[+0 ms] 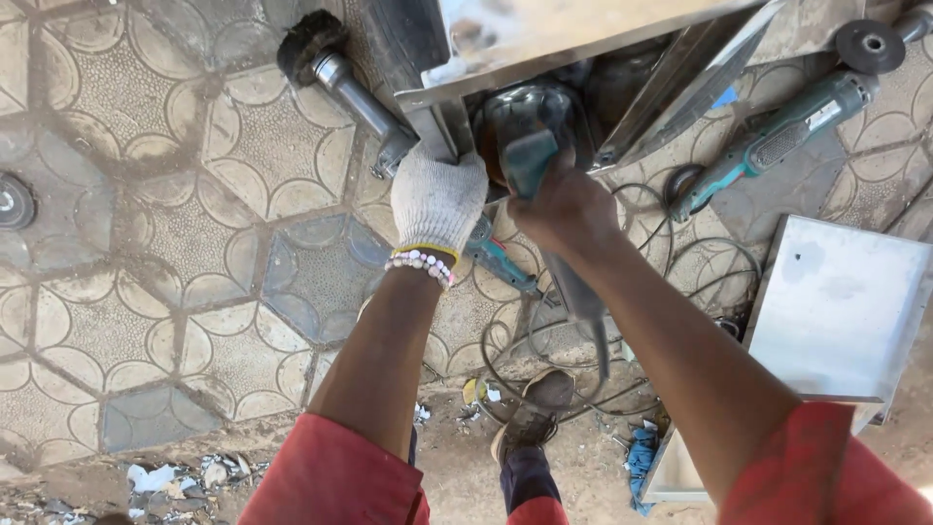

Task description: Polishing the interior surfaces and edges of a stainless steel box using a handheld angle grinder.

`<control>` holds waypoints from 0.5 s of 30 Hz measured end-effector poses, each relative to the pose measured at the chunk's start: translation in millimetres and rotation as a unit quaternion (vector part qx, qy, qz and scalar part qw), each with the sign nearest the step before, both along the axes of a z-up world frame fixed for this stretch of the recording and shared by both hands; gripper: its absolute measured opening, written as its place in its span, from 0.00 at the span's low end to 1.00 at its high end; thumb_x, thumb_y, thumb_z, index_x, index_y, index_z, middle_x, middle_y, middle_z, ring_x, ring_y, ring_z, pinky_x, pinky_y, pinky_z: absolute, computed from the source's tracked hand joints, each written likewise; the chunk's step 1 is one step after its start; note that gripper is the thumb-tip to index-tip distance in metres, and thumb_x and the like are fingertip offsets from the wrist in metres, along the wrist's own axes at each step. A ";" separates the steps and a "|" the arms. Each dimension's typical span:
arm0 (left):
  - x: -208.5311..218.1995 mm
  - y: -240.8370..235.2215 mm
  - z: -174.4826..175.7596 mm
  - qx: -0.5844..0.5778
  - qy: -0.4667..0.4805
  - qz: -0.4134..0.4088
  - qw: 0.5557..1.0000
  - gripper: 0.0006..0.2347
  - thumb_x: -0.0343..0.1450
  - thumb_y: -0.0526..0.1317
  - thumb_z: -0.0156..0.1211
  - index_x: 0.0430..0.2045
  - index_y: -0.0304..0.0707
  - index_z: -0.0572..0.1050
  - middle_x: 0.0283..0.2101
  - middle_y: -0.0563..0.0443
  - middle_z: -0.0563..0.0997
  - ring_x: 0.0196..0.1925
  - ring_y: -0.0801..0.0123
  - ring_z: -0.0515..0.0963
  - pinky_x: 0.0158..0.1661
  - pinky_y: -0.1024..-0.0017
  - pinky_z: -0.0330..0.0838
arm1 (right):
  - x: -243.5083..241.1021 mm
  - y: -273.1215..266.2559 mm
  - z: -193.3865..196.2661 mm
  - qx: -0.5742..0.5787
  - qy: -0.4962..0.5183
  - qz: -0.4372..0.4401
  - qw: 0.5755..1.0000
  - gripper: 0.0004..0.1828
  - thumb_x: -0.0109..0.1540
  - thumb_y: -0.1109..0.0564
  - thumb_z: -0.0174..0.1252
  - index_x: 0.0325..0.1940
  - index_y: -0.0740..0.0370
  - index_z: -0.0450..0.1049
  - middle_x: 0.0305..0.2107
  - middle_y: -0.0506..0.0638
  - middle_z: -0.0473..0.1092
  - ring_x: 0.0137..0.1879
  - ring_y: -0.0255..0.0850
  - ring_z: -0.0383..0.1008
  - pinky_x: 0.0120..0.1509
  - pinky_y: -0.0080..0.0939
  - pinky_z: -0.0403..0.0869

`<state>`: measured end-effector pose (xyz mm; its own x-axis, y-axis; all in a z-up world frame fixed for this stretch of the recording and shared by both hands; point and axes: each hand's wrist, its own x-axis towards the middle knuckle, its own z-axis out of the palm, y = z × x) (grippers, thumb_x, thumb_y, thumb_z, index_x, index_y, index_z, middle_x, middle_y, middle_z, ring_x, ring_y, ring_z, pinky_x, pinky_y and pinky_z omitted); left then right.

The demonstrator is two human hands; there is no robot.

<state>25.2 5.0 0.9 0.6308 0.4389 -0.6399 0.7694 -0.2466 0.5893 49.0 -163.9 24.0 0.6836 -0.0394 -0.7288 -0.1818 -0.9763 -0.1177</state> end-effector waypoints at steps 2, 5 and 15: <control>0.2 3.3 -11.8 -0.001 -0.004 -0.002 1.000 0.14 0.77 0.53 0.70 0.49 0.54 0.95 0.47 0.49 0.98 0.64 0.41 0.96 0.63 0.46 0.90 | -23.0 6.7 33.4 -0.019 0.037 0.010 0.999 0.45 0.72 0.31 0.58 0.80 0.67 0.60 0.57 0.72 0.86 0.68 0.75 0.90 0.75 0.81 0.85; -2.2 -2.9 7.7 -0.001 0.015 0.002 1.000 0.15 0.77 0.51 0.67 0.50 0.48 0.94 0.49 0.43 0.98 0.66 0.39 0.95 0.65 0.42 0.89 | -40.1 -20.2 40.4 -0.047 0.036 0.028 0.998 0.45 0.71 0.35 0.59 0.80 0.72 0.63 0.56 0.76 0.86 0.64 0.79 0.91 0.72 0.83 0.86; -6.0 -11.8 13.7 -0.006 -0.015 0.024 1.000 0.17 0.76 0.49 0.68 0.54 0.41 0.91 0.53 0.36 0.97 0.67 0.35 0.93 0.65 0.40 0.90 | -38.0 -18.9 42.5 -0.009 -0.016 -0.079 0.997 0.47 0.68 0.30 0.66 0.75 0.71 0.67 0.61 0.79 0.82 0.70 0.84 0.85 0.80 0.85 0.80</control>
<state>19.2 -6.8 14.6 0.6290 0.4613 -0.6258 0.7614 -0.2031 0.6156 10.9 -182.8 66.5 0.6912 -0.1615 -0.7043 -0.3305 -0.9374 -0.1095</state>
